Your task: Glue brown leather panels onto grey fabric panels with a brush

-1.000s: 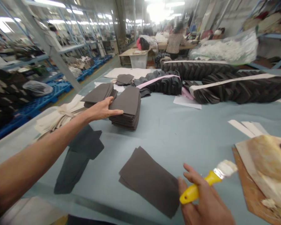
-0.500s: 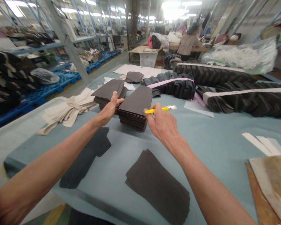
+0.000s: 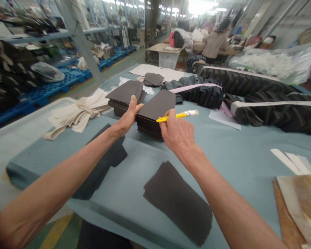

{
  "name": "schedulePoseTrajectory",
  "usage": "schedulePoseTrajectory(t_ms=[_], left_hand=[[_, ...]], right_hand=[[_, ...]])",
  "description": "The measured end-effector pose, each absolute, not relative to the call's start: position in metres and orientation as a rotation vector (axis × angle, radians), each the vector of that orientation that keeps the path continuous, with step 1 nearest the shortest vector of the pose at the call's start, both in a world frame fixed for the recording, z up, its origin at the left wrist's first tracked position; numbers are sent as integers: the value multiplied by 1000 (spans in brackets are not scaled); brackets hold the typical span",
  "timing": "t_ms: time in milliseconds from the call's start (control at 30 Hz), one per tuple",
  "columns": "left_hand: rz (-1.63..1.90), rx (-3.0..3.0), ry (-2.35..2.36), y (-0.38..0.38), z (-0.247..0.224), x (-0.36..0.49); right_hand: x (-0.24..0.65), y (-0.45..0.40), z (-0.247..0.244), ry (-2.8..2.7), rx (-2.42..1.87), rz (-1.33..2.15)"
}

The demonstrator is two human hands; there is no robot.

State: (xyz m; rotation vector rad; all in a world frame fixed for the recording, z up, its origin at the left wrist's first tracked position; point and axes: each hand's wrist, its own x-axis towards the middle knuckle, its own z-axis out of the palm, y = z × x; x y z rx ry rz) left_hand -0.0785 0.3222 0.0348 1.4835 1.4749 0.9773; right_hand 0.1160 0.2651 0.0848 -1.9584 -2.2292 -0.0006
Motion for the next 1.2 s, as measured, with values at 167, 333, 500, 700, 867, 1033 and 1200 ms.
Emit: schedulePoseTrajectory(t_ms=[167, 333, 500, 700, 867, 1033, 1200], left_hand=[[1091, 1409, 1340, 324, 32, -78], [1071, 1421, 1317, 324, 36, -75], [1090, 1431, 1491, 323, 49, -74], [1200, 1557, 1625, 268, 53, -87], [1001, 1915, 1505, 183, 7, -70], [656, 2157, 1424, 139, -45, -45], [527, 2372, 1550, 128, -54, -35]], right_hand=[[107, 263, 86, -2289, -1974, -78], [99, 260, 90, -2305, -2028, -42], [114, 257, 88, -2248, -1975, -74], [177, 223, 80, -2055, -1926, -158], [233, 161, 34, -1827, -1910, -50], [261, 86, -37, -1823, -1768, -1], [264, 48, -74, -1796, -1767, 50]])
